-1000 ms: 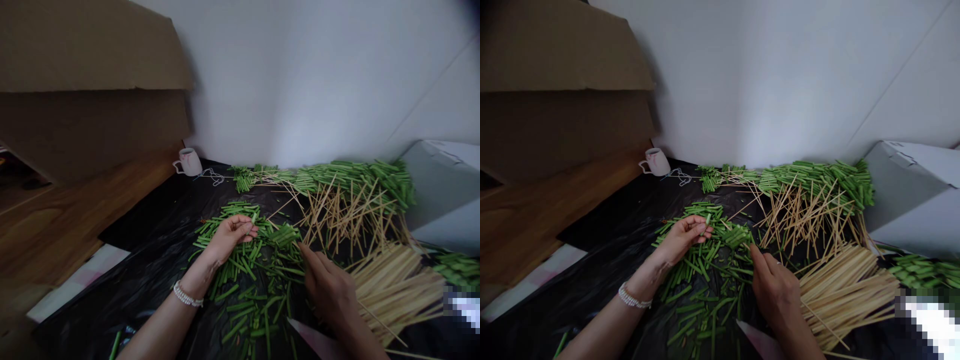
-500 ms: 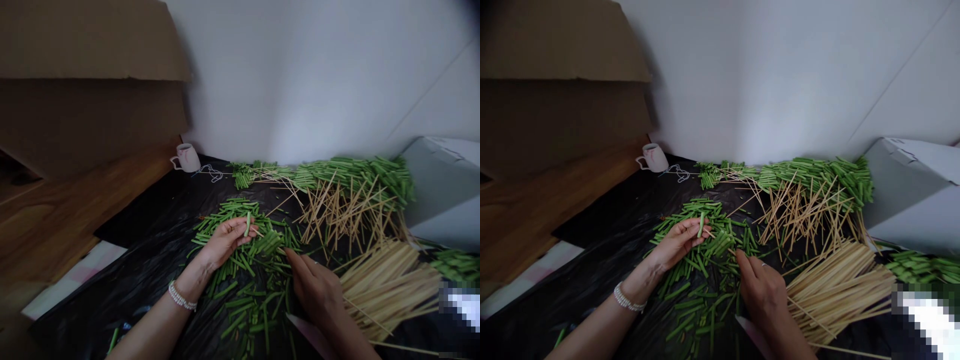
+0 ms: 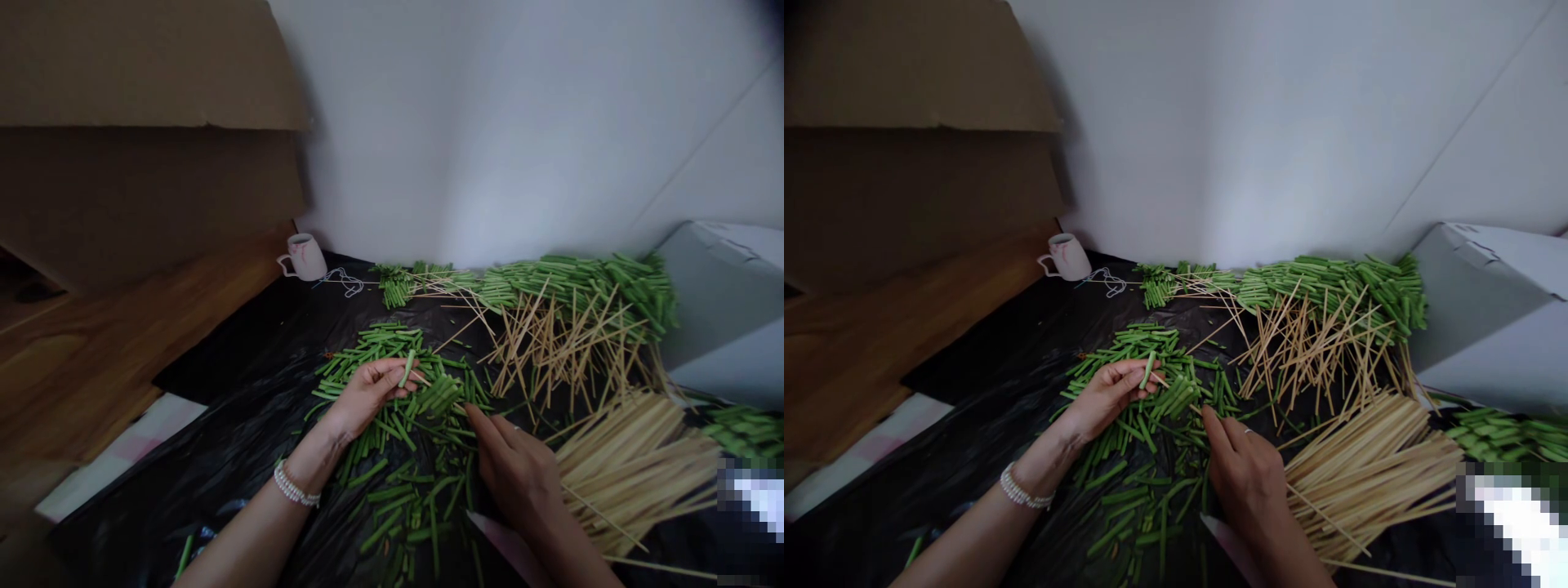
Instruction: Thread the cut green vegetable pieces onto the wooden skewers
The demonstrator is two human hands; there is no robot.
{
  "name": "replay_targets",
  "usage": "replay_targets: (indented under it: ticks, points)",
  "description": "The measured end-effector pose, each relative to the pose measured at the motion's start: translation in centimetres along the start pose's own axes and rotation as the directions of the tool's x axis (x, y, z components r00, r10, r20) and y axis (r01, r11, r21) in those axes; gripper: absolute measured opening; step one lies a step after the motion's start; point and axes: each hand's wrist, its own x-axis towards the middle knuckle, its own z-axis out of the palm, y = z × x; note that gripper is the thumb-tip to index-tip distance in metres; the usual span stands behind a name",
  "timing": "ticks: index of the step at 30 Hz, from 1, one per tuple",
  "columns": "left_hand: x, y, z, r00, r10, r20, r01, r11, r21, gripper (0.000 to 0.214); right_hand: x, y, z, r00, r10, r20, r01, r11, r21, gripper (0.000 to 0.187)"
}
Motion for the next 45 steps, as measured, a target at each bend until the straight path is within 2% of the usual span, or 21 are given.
replay_targets:
  ticks: [9, 16, 21, 26, 30, 36, 42, 45]
  points:
    - [0.07, -0.07, -0.03, 0.997, 0.027, -0.068, -0.024, 0.999, 0.046, 0.033, -0.47, -0.03, 0.30, 0.999, 0.010, 0.037, -0.010, 1.000, -0.003, 0.033]
    - [0.03, -0.20, -0.14, 0.996, 0.080, -0.045, -0.075, 0.991, 0.113, 0.027, -0.79, -0.38, 0.58, 0.998, 0.045, 0.039, -0.046, 0.999, 0.026, 0.034]
    - [-0.03, -0.10, 0.09, 0.995, 0.050, -0.090, -0.047, 0.998, 0.035, 0.030, -0.86, -0.42, 0.67, 0.999, 0.040, 0.032, -0.041, 0.998, 0.036, 0.035]
    - [0.00, 0.14, 0.07, 0.993, -0.045, -0.105, 0.035, 0.995, -0.095, 0.028, -0.96, -0.29, 0.71, 0.999, 0.037, 0.022, -0.038, 0.997, 0.060, 0.038]
    - [-0.12, 0.32, 0.16, 0.993, -0.085, -0.087, 0.075, 0.991, -0.112, 0.029, -0.80, -0.28, 0.55, 1.000, 0.025, -0.002, -0.025, 0.999, 0.046, 0.036]
    - [-0.19, 0.31, 0.44, 0.991, -0.095, -0.089, 0.087, 0.991, -0.097, 0.028, -0.53, -0.48, 0.51, 0.992, 0.095, 0.081, -0.109, 0.976, 0.189, 0.036]
    - [-0.20, 0.04, 0.48, 0.990, -0.108, -0.094, 0.100, 0.991, -0.089, 0.030, -0.67, -0.43, 0.51, 0.998, 0.069, -0.011, -0.067, 0.989, 0.130, 0.039]
    - [-0.23, 0.09, 0.55, 0.991, -0.103, -0.090, 0.095, 0.992, -0.085, 0.028, -0.59, -0.45, 0.42, 0.994, 0.086, 0.073, -0.099, 0.975, 0.198, 0.038]
